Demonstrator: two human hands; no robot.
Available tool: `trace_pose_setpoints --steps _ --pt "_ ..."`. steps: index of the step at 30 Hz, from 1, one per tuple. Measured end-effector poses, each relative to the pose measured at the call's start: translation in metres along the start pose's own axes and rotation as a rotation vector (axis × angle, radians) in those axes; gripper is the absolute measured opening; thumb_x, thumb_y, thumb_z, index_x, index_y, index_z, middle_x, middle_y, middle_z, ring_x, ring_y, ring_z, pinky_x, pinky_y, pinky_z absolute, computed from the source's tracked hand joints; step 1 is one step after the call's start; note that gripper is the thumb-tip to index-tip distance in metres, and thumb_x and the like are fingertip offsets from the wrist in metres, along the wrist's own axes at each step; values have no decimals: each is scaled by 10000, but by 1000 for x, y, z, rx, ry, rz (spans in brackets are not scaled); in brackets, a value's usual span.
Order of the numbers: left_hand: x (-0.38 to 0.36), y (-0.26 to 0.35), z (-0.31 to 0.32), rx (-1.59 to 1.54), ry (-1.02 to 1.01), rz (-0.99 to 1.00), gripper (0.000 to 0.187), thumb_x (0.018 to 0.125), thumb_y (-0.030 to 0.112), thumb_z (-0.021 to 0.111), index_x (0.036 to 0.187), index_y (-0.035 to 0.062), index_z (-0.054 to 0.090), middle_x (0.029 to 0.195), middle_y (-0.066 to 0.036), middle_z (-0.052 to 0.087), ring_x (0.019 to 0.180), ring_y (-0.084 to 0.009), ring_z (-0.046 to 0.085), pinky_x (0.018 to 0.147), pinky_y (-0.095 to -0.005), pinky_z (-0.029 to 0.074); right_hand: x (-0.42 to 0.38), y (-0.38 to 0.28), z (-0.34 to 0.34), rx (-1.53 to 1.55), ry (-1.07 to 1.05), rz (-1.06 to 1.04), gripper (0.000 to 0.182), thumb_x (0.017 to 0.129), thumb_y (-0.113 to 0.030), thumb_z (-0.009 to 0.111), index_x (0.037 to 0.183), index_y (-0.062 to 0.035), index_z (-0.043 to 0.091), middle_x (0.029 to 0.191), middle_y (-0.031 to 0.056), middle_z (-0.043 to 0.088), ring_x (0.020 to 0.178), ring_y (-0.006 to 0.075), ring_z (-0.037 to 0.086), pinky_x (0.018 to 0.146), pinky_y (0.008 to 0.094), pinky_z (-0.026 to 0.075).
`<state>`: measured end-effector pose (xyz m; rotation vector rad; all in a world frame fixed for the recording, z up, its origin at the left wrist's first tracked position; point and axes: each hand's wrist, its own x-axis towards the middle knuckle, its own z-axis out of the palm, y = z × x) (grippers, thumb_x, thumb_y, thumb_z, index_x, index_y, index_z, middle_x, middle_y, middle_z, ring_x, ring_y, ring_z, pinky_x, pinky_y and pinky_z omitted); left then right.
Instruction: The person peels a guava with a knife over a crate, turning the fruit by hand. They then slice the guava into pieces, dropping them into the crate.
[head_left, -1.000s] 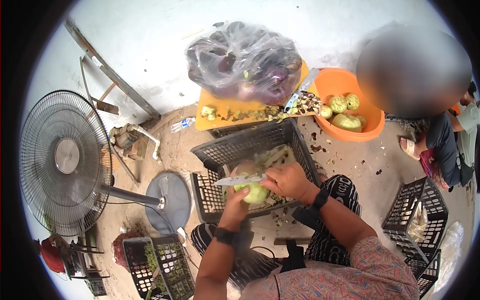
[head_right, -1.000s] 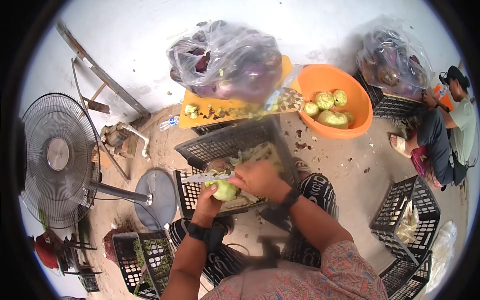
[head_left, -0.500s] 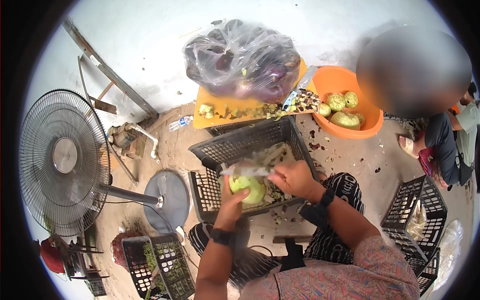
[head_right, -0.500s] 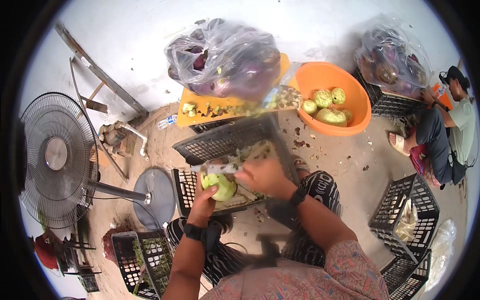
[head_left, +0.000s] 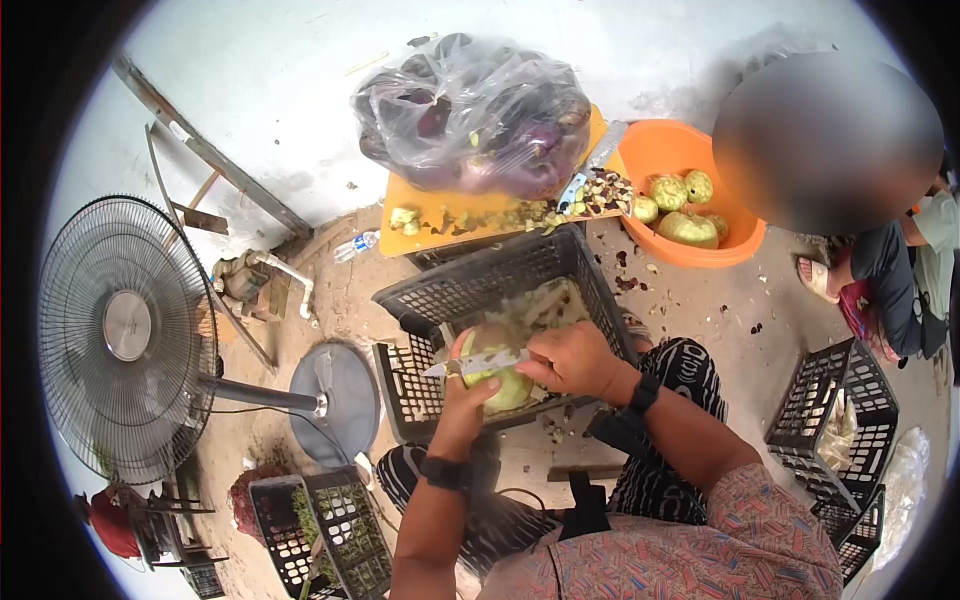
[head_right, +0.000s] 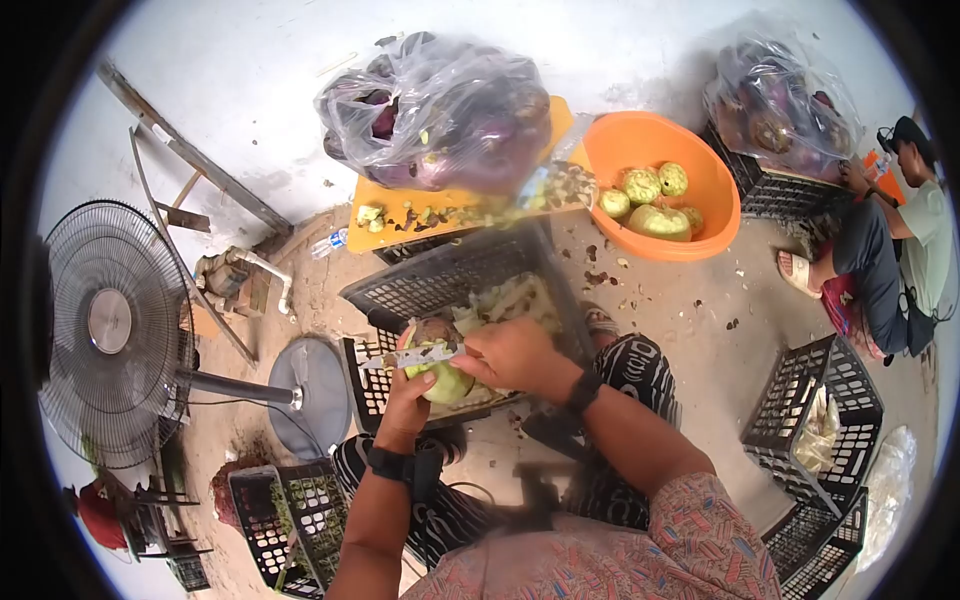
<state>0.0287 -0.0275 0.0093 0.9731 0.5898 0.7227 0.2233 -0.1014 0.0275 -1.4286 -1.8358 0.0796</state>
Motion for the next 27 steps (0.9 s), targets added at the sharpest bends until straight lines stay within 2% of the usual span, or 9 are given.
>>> trace_pose_setpoints --steps 10,12,13,15,17,19,22,25,27 --pt "-7 1 -6 -35 -11 -27 893 684 155 739 1448 76 281 1302 -125 490 1186 -255 515 995 -377 437 1 6 2 10 57 -6 337 848 -363 656 672 -85 582 617 88 577 542 302 574 486 390 437" --pt "-9 3 -6 -49 -4 -34 898 680 160 742 1446 82 282 1297 -128 492 1180 -258 519 984 -382 447 3 18 -2 -49 -19 259 361 869 -407 615 686 -96 600 605 115 585 568 336 588 510 418 449" --pt "-9 7 -5 -62 -60 21 902 674 165 748 1443 86 284 1288 -130 494 1170 -259 526 976 -381 454 4 21 -3 -51 -17 262 361 869 -407 615 686 -96 600 605 115 585 568 336 588 510 418 449" --pt "-11 10 -2 -81 -108 78 906 668 170 753 1439 90 285 1279 -133 496 1159 -260 532 967 -380 461 3 24 -5 -125 43 218 351 864 -393 624 687 -90 599 588 115 578 560 341 581 511 422 444" --pt "-10 13 -1 -32 2 33 916 664 163 760 1436 88 274 1265 -132 499 1142 -257 542 965 -370 462 1 19 -2 -82 36 189 350 861 -393 627 687 -91 599 593 114 581 557 336 582 510 419 443" --pt "-3 7 -10 -21 47 21 903 670 85 761 1429 85 272 1254 -120 507 1143 -240 541 958 -365 466 -2 8 1 -40 35 163 348 858 -393 631 687 -92 598 599 113 584 555 331 583 510 416 442" --pt "2 5 -7 201 69 73 872 673 -68 740 1402 82 287 1246 -99 519 1142 -207 544 950 -344 477 -4 -7 2 23 -47 54 354 864 -400 626 689 -95 591 625 108 593 554 319 586 505 411 440" --pt "2 2 -6 330 65 122 850 680 -51 695 1413 124 303 1254 -71 519 1145 -197 535 979 -328 449 -5 -8 11 15 -61 11 361 865 -412 622 698 -94 589 631 104 591 544 317 580 500 410 438" --pt "4 1 -9 327 54 136 875 682 -50 731 1414 110 279 1253 -89 521 1137 -199 546 964 -331 464 -4 -8 14 5 -75 11 362 866 -416 621 702 -95 590 630 102 587 541 317 577 498 408 437"
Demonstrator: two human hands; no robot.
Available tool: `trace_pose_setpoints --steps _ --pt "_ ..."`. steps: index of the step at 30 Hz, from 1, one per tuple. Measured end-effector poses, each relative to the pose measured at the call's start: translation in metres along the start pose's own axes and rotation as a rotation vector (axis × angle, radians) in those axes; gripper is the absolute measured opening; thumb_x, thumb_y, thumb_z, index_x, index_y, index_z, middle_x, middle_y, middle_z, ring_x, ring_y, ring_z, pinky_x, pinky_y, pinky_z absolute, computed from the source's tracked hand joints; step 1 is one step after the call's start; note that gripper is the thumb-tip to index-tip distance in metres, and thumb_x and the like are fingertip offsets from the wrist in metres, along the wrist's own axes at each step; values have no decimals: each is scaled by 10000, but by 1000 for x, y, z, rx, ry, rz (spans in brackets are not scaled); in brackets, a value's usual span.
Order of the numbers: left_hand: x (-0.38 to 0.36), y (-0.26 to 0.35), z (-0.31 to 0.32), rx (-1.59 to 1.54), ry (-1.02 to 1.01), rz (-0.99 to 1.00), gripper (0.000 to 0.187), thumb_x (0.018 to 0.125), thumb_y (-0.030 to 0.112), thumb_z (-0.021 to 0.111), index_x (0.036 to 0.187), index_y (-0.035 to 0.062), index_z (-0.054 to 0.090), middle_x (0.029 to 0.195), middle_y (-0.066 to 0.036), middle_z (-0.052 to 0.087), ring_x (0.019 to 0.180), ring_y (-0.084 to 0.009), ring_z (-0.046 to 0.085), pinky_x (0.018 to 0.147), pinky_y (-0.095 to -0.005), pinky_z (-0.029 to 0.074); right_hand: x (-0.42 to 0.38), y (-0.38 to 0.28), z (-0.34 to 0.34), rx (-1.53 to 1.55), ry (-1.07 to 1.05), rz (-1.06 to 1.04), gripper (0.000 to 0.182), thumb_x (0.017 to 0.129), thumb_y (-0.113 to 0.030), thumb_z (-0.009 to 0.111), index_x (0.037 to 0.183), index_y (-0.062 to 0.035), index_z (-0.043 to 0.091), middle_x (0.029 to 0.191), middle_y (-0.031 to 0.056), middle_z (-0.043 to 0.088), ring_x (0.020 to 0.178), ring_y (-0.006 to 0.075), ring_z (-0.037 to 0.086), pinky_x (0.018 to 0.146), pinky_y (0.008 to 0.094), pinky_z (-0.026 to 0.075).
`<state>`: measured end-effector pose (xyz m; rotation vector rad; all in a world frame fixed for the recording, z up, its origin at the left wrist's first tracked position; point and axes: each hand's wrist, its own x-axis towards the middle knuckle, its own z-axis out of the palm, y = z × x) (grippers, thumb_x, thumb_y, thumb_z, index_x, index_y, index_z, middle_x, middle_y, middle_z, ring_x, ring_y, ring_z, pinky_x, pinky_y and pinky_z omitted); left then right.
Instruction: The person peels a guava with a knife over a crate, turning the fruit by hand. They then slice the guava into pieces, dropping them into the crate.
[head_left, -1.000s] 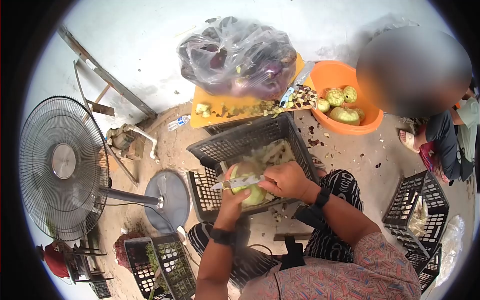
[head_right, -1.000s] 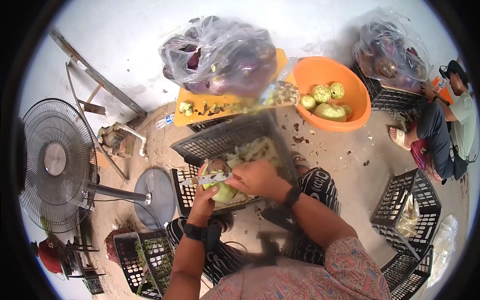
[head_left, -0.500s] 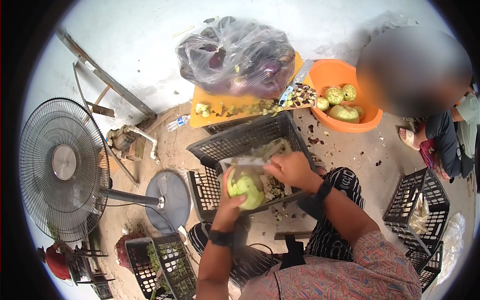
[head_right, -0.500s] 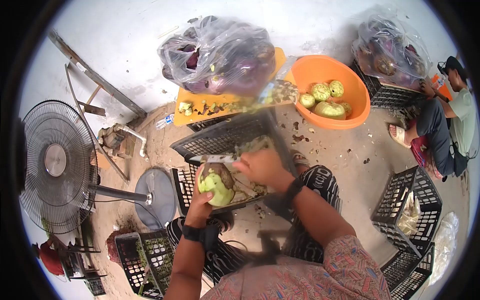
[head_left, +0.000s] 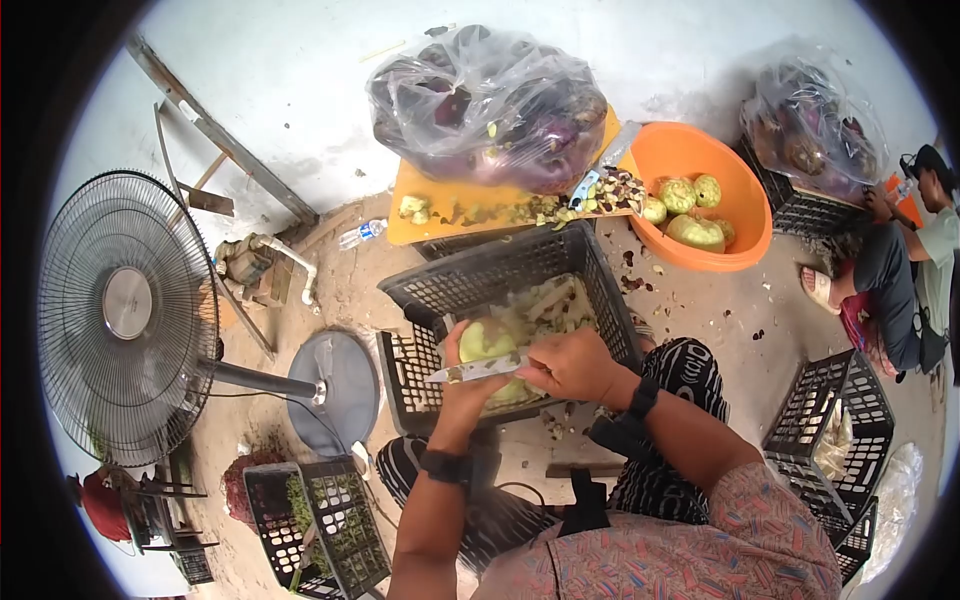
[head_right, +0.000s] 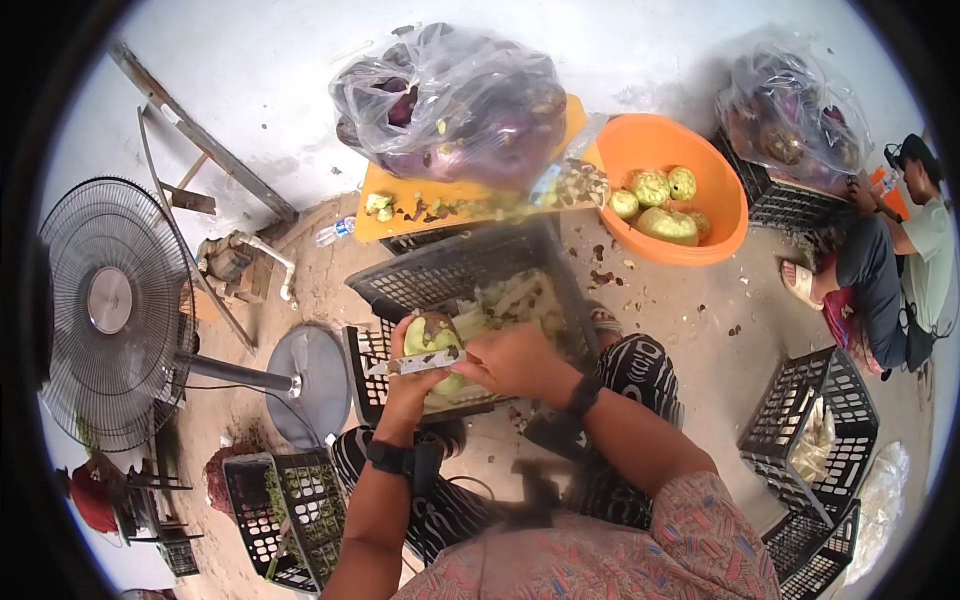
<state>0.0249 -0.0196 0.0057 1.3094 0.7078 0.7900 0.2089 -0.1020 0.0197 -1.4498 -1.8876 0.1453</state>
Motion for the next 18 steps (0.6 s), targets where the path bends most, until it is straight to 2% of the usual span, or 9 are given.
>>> trace_pose_setpoints --steps 1,8,18 --pt "1 -1 0 -6 -8 17 904 684 -50 767 1415 95 255 1251 -106 524 1130 -201 558 949 -334 479 0 0 1 -12 -15 -1 364 866 -421 619 706 -95 592 629 99 583 537 317 573 496 407 436" --pt "1 1 5 55 -15 39 894 691 -83 745 1414 90 250 1253 -111 524 1134 -207 559 948 -331 482 -1 1 2 -3 29 -8 364 867 -422 620 705 -97 593 619 92 571 531 310 571 490 402 436" --pt "0 5 2 -45 15 -83 914 661 -28 789 1405 59 265 1244 -126 522 1126 -223 562 939 -337 491 -1 9 -2 -41 80 35 362 852 -431 629 689 -109 594 617 85 593 544 296 591 499 400 447"
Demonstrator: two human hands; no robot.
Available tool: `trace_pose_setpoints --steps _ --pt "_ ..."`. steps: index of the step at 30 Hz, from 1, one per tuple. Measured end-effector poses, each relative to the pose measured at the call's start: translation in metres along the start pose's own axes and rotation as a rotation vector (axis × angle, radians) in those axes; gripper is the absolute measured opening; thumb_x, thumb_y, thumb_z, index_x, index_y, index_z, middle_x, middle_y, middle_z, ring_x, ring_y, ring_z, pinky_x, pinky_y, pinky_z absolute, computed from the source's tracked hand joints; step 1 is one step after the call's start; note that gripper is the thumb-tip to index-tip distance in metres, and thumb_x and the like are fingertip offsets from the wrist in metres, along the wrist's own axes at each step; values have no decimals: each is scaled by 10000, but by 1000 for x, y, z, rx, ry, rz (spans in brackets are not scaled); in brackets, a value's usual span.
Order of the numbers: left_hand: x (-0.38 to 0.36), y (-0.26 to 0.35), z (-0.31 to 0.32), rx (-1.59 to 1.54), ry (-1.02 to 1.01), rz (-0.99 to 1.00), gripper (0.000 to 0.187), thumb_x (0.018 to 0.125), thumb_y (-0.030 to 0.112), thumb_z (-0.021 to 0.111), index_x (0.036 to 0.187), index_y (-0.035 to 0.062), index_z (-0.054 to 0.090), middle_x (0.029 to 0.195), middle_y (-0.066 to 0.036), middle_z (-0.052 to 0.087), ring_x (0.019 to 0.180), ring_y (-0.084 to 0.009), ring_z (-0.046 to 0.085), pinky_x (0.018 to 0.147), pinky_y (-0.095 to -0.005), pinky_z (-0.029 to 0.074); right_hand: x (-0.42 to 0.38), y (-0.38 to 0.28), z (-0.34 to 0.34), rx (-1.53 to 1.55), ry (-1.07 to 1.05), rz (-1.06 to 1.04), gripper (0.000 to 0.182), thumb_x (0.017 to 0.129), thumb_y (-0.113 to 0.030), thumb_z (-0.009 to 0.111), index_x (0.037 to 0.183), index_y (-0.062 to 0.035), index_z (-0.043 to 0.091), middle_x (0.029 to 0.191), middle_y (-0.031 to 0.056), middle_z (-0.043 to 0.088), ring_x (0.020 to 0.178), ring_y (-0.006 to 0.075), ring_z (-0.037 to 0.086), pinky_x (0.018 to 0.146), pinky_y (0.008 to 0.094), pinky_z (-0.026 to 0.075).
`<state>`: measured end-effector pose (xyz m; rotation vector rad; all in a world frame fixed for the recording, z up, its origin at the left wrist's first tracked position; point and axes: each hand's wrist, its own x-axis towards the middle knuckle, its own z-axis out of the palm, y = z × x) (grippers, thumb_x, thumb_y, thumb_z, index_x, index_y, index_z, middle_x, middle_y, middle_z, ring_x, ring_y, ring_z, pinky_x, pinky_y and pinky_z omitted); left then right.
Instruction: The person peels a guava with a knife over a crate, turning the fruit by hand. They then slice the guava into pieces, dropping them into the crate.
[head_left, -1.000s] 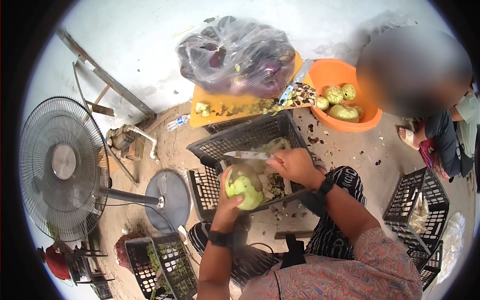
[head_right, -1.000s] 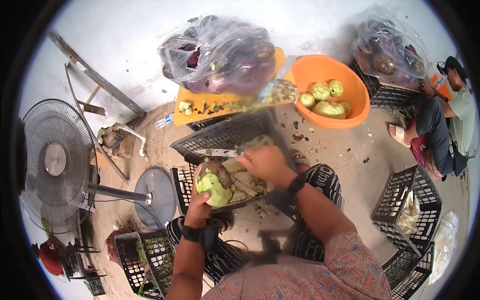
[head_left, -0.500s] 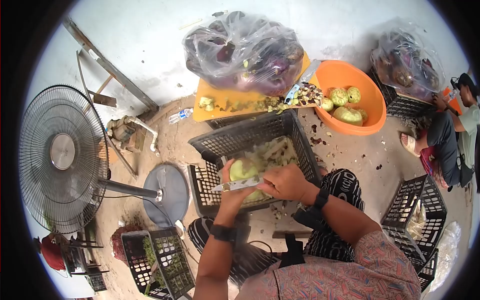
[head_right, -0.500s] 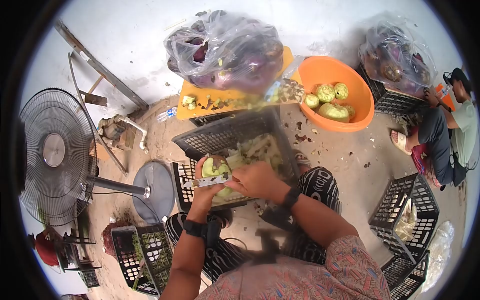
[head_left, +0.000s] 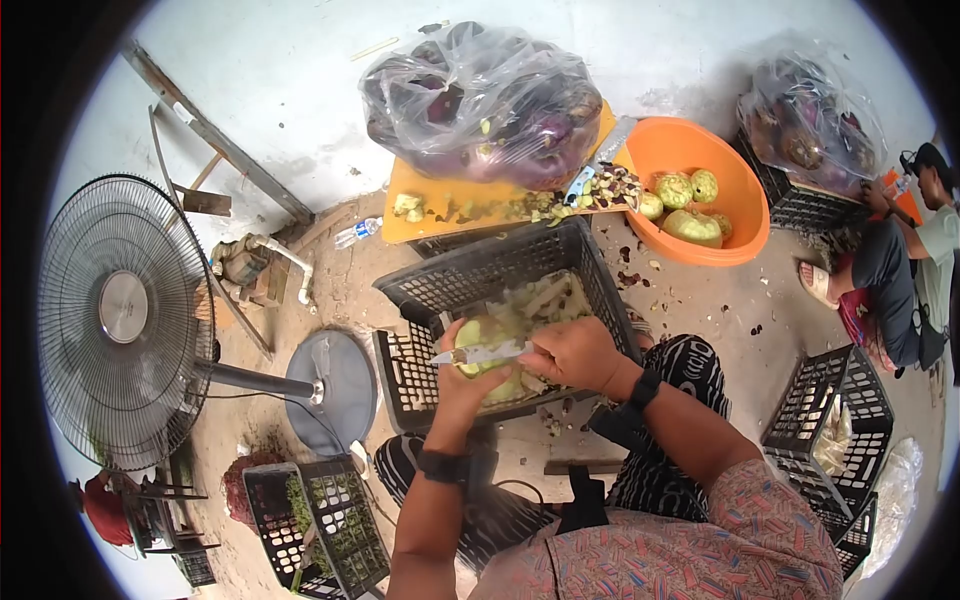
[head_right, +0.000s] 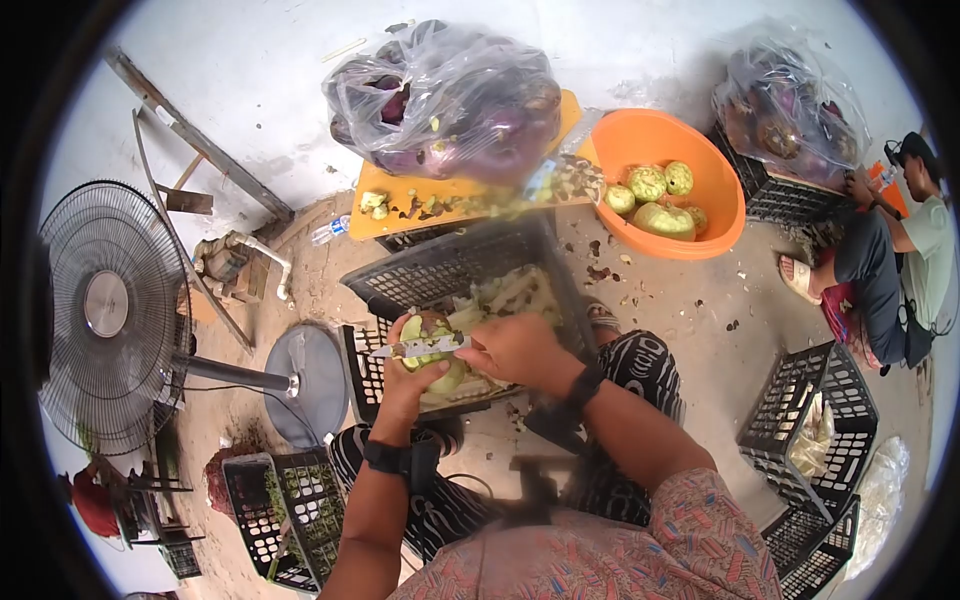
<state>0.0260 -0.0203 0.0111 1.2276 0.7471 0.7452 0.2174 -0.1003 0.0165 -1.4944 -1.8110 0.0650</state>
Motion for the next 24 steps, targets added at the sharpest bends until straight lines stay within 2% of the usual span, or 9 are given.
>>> trace_pose_setpoints --steps 8,20,24 --pt "-1 -6 0 94 -3 71 899 661 -17 791 1394 47 274 1232 -123 520 1123 -215 556 930 -337 492 0 -7 5 -29 -64 -34 374 853 -435 626 688 -102 587 601 86 578 539 299 589 492 394 442" --pt "-3 -4 -5 80 -5 66 906 642 -18 798 1397 21 298 1219 -106 503 1113 -195 541 932 -310 482 4 3 0 -26 9 -12 373 858 -399 639 665 -90 555 606 79 581 536 290 583 486 383 450" --pt "-6 -2 -6 98 12 36 909 637 -8 802 1397 36 305 1235 -107 501 1118 -199 540 935 -317 482 3 4 0 -28 -20 58 349 864 -398 627 701 -90 606 627 108 606 559 310 595 512 404 452"
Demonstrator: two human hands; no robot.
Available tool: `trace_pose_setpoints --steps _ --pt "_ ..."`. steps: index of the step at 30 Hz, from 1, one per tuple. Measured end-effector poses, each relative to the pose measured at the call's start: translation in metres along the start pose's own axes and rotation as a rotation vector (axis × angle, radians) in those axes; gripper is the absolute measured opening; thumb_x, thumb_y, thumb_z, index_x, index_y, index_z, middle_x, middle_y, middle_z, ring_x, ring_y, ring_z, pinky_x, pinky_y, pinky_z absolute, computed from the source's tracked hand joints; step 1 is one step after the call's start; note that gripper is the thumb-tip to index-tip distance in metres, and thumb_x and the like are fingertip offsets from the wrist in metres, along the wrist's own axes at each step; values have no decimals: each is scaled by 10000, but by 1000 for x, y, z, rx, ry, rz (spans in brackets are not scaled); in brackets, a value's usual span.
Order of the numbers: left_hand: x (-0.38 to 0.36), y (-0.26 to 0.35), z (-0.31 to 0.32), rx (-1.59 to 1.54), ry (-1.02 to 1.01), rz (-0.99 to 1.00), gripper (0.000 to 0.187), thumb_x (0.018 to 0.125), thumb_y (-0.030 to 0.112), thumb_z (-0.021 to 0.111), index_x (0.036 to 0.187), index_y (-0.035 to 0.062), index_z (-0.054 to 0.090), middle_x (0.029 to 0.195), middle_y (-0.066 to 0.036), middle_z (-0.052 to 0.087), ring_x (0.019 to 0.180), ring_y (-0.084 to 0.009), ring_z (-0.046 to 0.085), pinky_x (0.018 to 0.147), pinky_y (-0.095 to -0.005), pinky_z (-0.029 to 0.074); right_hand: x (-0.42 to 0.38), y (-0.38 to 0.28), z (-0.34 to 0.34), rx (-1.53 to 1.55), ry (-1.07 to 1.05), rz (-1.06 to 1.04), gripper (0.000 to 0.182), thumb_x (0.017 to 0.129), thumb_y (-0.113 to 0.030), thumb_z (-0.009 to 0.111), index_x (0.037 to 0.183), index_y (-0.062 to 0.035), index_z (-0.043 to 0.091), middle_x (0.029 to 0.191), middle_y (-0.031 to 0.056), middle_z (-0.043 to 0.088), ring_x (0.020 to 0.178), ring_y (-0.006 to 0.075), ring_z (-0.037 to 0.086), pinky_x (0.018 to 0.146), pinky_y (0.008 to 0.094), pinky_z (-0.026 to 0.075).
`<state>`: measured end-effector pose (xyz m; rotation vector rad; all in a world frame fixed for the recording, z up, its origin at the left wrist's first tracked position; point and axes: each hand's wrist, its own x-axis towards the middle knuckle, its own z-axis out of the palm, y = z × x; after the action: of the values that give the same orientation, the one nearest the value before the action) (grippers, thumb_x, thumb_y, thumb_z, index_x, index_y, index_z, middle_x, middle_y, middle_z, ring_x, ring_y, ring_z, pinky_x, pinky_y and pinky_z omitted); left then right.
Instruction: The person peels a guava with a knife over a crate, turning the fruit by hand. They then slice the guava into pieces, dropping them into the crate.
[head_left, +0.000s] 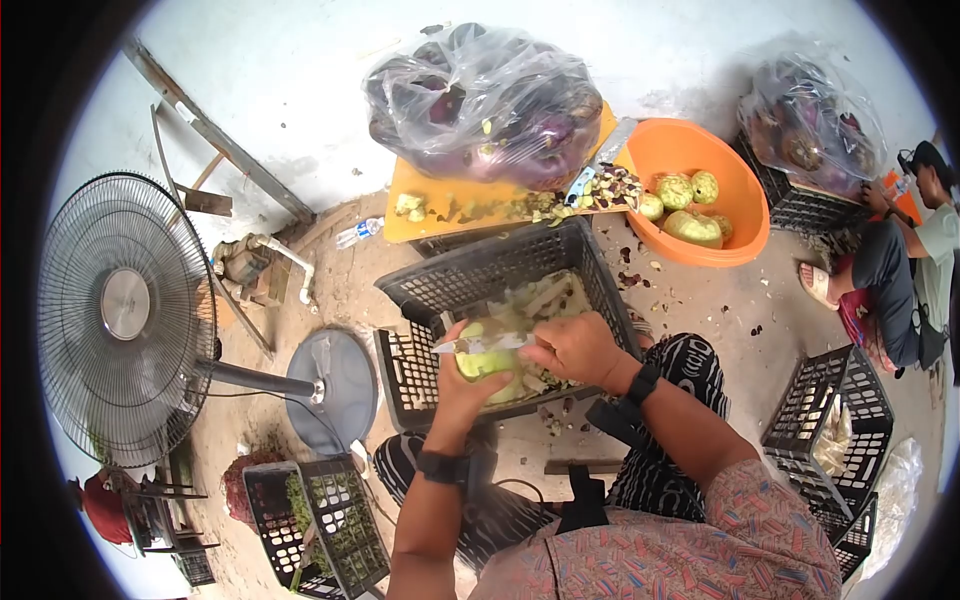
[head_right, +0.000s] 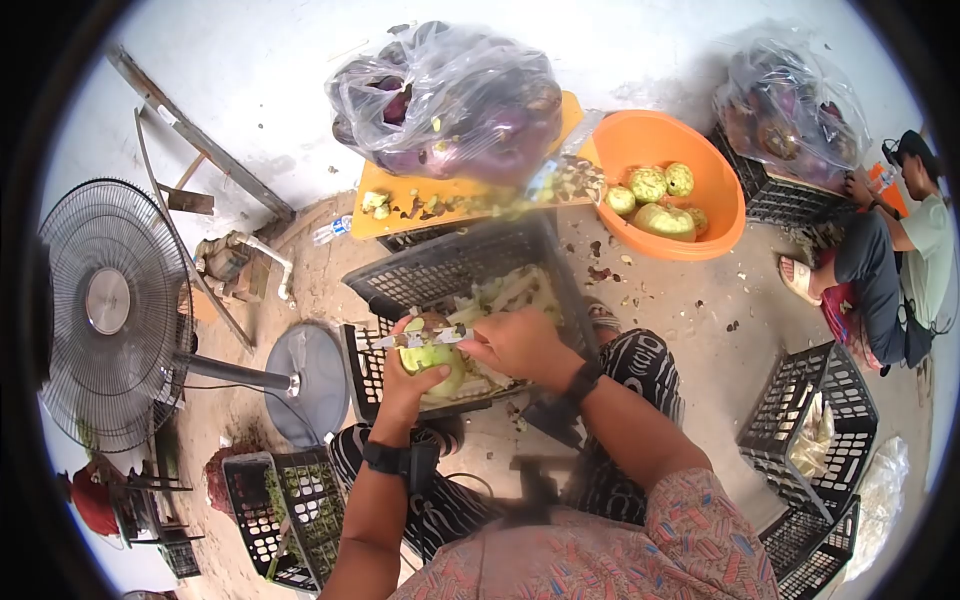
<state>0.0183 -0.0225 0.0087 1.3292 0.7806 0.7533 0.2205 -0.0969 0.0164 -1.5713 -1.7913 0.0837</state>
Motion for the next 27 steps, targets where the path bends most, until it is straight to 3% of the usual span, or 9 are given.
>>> trace_pose_setpoints --steps 2,5,10,12,20,22,23,25,27 --pt "-3 5 0 -33 6 -36 912 634 -5 803 1398 42 307 1238 -106 501 1118 -202 541 936 -318 482 2 6 -1 -25 7 28 348 863 -395 627 698 -89 606 625 113 604 558 309 593 511 405 450" --pt "-5 6 -5 -79 11 92 917 634 -7 798 1403 50 302 1228 -104 504 1102 -196 547 933 -317 481 4 17 -5 -73 -12 113 339 856 -387 637 698 -89 607 620 114 598 555 309 590 505 403 443" --pt "4 -2 -9 76 98 28 901 631 -11 795 1381 0 296 1229 -109 517 1120 -200 553 941 -313 481 -2 -4 1 65 4 -25 319 857 -352 644 704 -79 585 618 117 572 534 324 562 486 402 429" --pt "7 -12 -9 137 60 122 896 632 5 808 1371 -7 301 1223 -117 522 1092 -199 564 931 -312 483 -4 -9 2 66 -21 -68 317 861 -355 642 714 -80 590 616 109 572 533 314 567 487 394 436" --pt "13 -35 -11 176 97 150 982 566 117 883 1363 -15 325 1224 -134 521 1086 -225 566 940 -334 471 -3 -12 10 23 -17 -151 324 849 -388 655 714 -98 605 592 82 563 508 279 570 458 369 434" --pt "14 -34 -11 332 51 220 897 665 -36 761 1409 73 272 1236 -106 544 1116 -207 565 952 -343 481 -3 -9 9 11 -17 -147 331 844 -393 659 705 -98 599 591 79 563 506 276 570 456 369 433" --pt "14 -33 -10 332 47 220 897 665 -36 761 1409 73 272 1236 -106 544 1116 -207 565 952 -343 481 -4 -8 9 -2 -15 -143 339 839 -397 664 696 -99 593 589 75 564 504 274 570 454 368 433" --pt "11 -22 -2 172 101 109 948 597 136 874 1358 -29 333 1238 -143 506 1106 -219 550 937 -328 472 -4 -6 9 -9 -11 -125 356 848 -421 644 692 -105 597 589 76 569 508 284 573 466 381 433" --pt "11 -23 -2 176 95 117 945 603 133 870 1360 -31 328 1235 -143 507 1107 -218 549 939 -325 471 -5 -6 9 -15 -7 -108 375 856 -445 623 687 -111 601 589 77 574 513 295 576 478 393 432"
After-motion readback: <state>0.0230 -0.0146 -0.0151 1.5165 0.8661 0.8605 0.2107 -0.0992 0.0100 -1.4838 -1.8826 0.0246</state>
